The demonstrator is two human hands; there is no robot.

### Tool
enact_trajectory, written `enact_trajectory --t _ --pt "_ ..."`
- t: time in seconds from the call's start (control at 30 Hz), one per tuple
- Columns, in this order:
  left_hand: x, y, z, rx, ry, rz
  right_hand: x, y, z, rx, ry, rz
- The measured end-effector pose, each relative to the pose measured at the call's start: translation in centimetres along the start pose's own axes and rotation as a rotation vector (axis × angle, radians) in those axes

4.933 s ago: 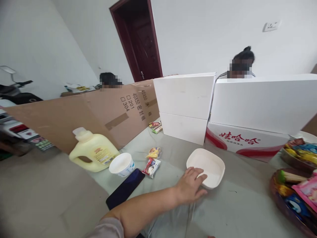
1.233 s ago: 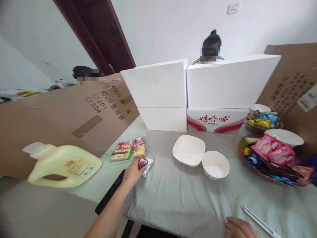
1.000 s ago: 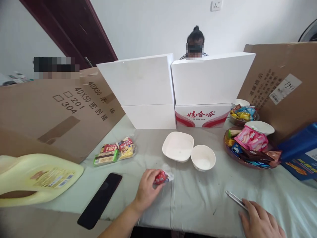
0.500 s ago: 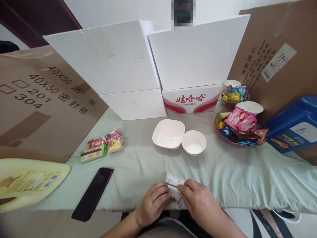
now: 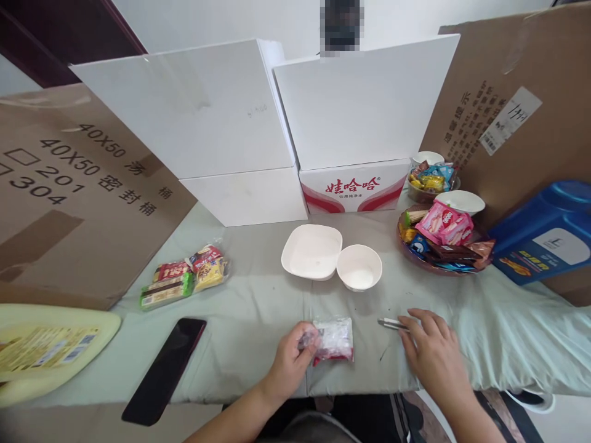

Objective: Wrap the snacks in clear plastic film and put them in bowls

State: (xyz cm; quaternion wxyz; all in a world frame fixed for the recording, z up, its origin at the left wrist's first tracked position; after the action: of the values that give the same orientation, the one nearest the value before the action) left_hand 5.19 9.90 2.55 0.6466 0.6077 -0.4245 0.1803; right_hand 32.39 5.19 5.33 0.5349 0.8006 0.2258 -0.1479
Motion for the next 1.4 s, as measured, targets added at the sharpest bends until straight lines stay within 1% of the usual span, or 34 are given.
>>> enact_trajectory --t 0.03,0.1,0.17,0.23,0.27,0.33,0.4,0.47,0.5,0.57,0.6,0.63,0.67,0.7,0.73,0.8,0.83,0.9,1.0,1.07,1.1,1.17,1.2,1.23,1.27,1.3,1.33,1.4 --pt "-0.6 0.0 -0.1 0.003 0.053 0.070 -1.2 -0.2 -0.1 0.041 0.019 -0.046" --pt "-1.6 0.3 0.2 0.025 0.122 0.142 -4.3 -1.5 -0.3 0.046 0.062 -0.192" --pt "-2.5 1.0 0.8 0.054 0.158 0.141 -7.6 -3.5 -0.6 -0.021 0.116 -0.308" --pt "-3.3 1.6 1.5 0.056 0.172 0.117 -10.2 -5.7 -0.9 -0.115 0.146 -0.357" --pt "-3.6 1.9 1.8 0.048 0.173 0.097 -11.0 -6.6 -1.1 -0.158 0.159 -0.368" --pt "-4.1 2.8 2.2 0.036 0.160 0.035 -11.9 -8.0 -1.4 -0.225 0.184 -0.393" --pt "-4.8 4.2 2.3 0.046 0.140 -0.061 -11.7 -8.1 -1.7 -0.230 0.206 -0.440" --pt "-5.8 6.1 2.4 0.084 0.133 -0.171 -10.4 -7.3 -1.8 -0.175 0.183 -0.489" --pt "-6.4 7.2 2.5 0.131 0.134 -0.232 -9.4 -6.7 -1.8 -0.140 0.157 -0.501" --pt "-6.9 9.8 2.7 0.289 0.128 -0.368 -7.4 -5.6 -1.3 -0.070 0.101 -0.487" --pt "-6.6 11.0 2.8 0.381 0.110 -0.439 -6.6 -5.1 -1.0 -0.037 0.080 -0.466" --pt "-6.0 11.8 2.9 0.460 0.074 -0.503 -5.9 -4.7 -0.6 -0.003 0.061 -0.438" --pt "-5.0 12.1 2.8 0.505 0.019 -0.554 -5.4 -4.3 -0.2 0.033 0.047 -0.407" --pt "-3.8 11.9 2.5 0.501 -0.050 -0.589 -5.2 -3.9 0.1 0.070 0.036 -0.380" --pt "-2.5 11.0 2.0 0.449 -0.125 -0.610 -5.3 -3.5 0.3 0.104 0.031 -0.361" --pt "-0.1 8.5 0.7 0.273 -0.253 -0.642 -6.2 -3.1 0.4 0.147 0.051 -0.362" --pt "0.8 7.1 0.1 0.183 -0.290 -0.661 -7.0 -3.0 0.3 0.154 0.078 -0.379" --pt "2.1 4.9 -0.7 0.049 -0.311 -0.701 -8.8 -3.0 -0.4 0.133 0.148 -0.415" --pt "3.6 3.1 -0.4 -0.026 -0.345 -0.730 -11.0 -3.3 -1.5 0.047 0.237 -0.431" --pt "4.5 2.3 0.8 -0.073 -0.390 -0.735 -12.0 -3.5 -2.0 -0.017 0.272 -0.430" --pt "4.9 1.8 1.6 -0.126 -0.417 -0.727 -12.4 -3.6 -2.0 -0.053 0.289 -0.433" --pt "5.3 0.3 3.5 -0.315 -0.475 -0.670 -13.3 -4.1 -1.9 -0.154 0.321 -0.448" --pt "5.3 -0.4 4.4 -0.419 -0.493 -0.636 -13.7 -4.6 -1.6 -0.222 0.325 -0.456" --pt "5.2 -0.9 5.0 -0.498 -0.490 -0.615 -14.0 -5.3 -1.3 -0.295 0.318 -0.456" --pt "4.8 -1.1 5.3 -0.537 -0.464 -0.613 -14.2 -6.1 -0.9 -0.364 0.300 -0.442" --pt "4.3 -1.0 5.1 -0.532 -0.420 -0.626 -14.2 -6.8 -0.5 -0.420 0.276 -0.415" --pt "3.9 -0.5 4.6 -0.490 -0.370 -0.643 -14.0 -7.5 -0.1 -0.457 0.253 -0.375" --pt "3.3 0.7 3.4 -0.356 -0.309 -0.656 -13.7 -8.3 0.5 -0.483 0.228 -0.289"
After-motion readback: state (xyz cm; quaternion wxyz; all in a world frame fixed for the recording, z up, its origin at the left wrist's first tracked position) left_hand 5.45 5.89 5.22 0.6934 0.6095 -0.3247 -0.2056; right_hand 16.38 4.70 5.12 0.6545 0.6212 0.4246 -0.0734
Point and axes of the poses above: each hand's wrist, its own z-axis away from the middle knuckle, its own y-axis out of the back of the hand, x = y × z, the point moved 9 cm from there along -z, towards the middle knuckle, and after that the axes turned 13 degrees about -z, right-handed, at the moved point
